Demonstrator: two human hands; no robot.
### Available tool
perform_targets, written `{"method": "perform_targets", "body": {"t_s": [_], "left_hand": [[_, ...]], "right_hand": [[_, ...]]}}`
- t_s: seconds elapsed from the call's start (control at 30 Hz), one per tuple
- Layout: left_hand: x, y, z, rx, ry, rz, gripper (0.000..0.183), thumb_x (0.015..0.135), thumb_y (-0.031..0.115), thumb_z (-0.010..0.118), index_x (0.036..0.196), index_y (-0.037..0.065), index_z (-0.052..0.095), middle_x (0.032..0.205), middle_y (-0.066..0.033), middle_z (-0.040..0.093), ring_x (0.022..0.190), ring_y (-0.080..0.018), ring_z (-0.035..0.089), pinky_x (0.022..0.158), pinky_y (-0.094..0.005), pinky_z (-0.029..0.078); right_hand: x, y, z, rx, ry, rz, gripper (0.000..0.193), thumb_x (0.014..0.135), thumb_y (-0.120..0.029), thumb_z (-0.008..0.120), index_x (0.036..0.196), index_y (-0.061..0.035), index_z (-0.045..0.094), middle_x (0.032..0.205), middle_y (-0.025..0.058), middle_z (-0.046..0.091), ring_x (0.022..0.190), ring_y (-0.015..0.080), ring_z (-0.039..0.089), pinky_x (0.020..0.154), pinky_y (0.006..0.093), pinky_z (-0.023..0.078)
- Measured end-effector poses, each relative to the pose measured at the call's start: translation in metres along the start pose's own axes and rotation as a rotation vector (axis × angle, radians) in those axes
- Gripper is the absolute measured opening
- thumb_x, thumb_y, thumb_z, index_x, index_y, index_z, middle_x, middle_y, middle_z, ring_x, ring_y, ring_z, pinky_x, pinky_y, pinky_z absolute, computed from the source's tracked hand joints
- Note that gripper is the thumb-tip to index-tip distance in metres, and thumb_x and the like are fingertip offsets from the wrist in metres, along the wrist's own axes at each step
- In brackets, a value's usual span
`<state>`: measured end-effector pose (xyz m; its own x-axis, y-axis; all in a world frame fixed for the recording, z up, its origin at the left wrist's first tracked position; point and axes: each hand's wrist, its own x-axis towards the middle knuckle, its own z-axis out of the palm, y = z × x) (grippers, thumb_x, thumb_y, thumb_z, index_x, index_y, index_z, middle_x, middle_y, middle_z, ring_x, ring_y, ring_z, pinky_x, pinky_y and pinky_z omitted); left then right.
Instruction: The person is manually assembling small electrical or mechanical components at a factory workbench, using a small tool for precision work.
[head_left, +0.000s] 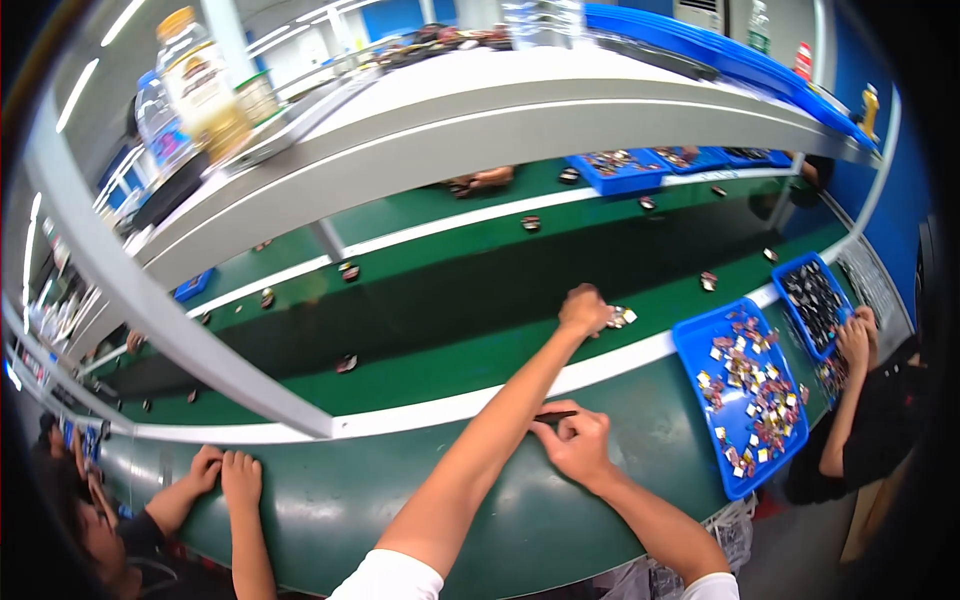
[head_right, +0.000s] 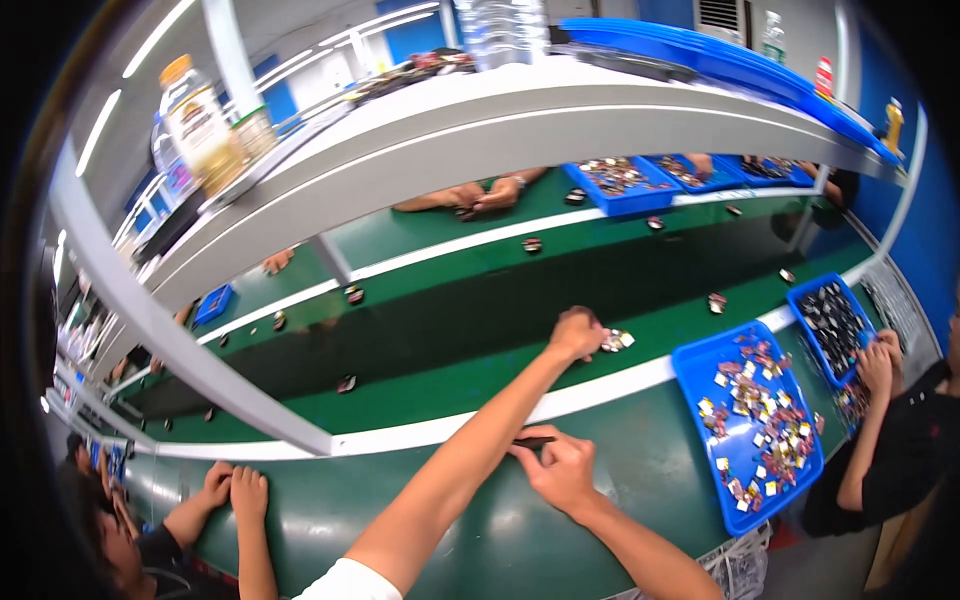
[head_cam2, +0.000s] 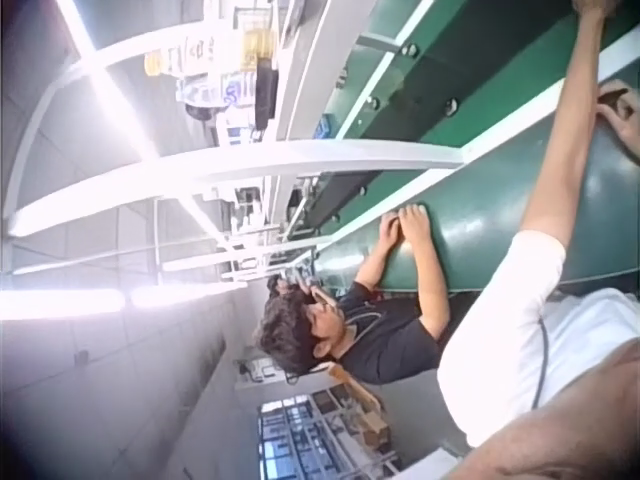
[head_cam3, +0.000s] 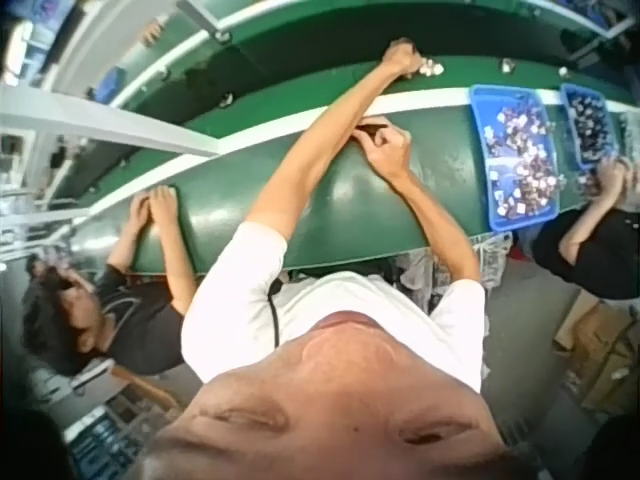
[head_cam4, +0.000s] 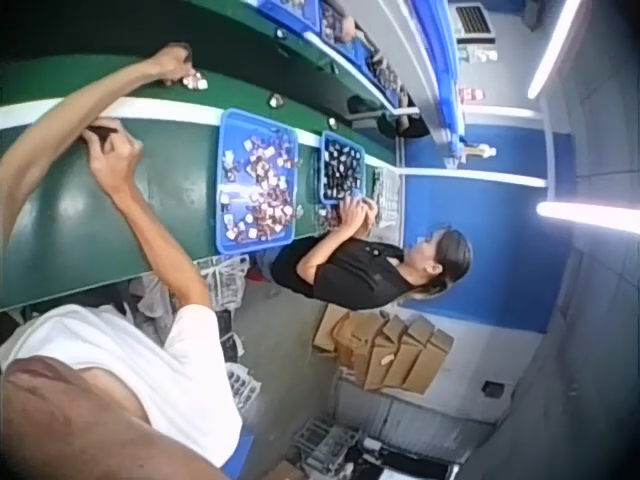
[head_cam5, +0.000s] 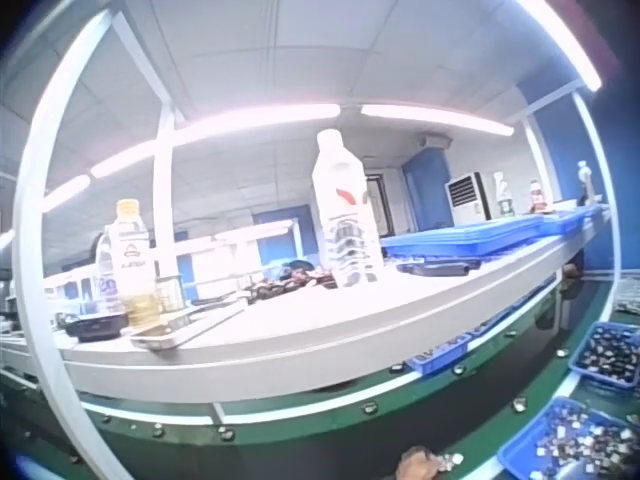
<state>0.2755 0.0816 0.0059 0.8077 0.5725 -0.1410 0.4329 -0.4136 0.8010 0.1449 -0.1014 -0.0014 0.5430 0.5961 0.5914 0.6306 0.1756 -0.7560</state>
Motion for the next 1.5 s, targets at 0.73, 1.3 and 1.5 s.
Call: {"method": "perform_targets", "body": {"t_s": [0.73, 1.3, 1.5], "left_hand": [[-0.265, -0.128, -0.103, -0.786, 0.278, -0.087, 0.022, 0.099, 0.007, 0.066, 0.111, -0.012, 0.069, 0.091, -0.0144, 0.074, 0.063, -0.0161, 0.068, 0.049, -0.0265, 0.052], [-0.287, -0.121, -0.085, -0.63, 0.333, 0.062, 0.015, 0.101, 0.007, 0.061, 0.109, -0.005, 0.064, 0.08, -0.0094, 0.071, 0.059, -0.0109, 0.065, 0.046, -0.0251, 0.049], [-0.288, -0.119, -0.082, -0.646, 0.315, 0.089, 0.016, 0.101, 0.005, 0.061, 0.112, -0.006, 0.064, 0.081, -0.01, 0.07, 0.058, -0.012, 0.066, 0.046, -0.0254, 0.05]], "right_hand": [[0.001, 0.004, 0.004, 0.543, -0.102, 0.518, 0.019, 0.087, 0.007, 0.077, 0.101, 0.0032, 0.064, 0.095, 0.0068, 0.068, 0.09, 0.0118, 0.067, 0.078, 0.024, 0.054], [-0.01, -0.03, 0.021, 0.267, -0.176, 0.265, 0.017, 0.086, 0.004, 0.08, 0.098, 0.0022, 0.068, 0.084, 0.0013, 0.07, 0.055, -0.0008, 0.045, 0.05, 0.0177, 0.033], [-0.013, -0.028, 0.022, 0.14, -0.153, 0.171, 0.015, 0.084, 0.002, 0.082, 0.095, 0.0022, 0.071, 0.078, -0.0006, 0.068, 0.051, -0.0009, 0.044, 0.047, 0.0186, 0.031]]}}
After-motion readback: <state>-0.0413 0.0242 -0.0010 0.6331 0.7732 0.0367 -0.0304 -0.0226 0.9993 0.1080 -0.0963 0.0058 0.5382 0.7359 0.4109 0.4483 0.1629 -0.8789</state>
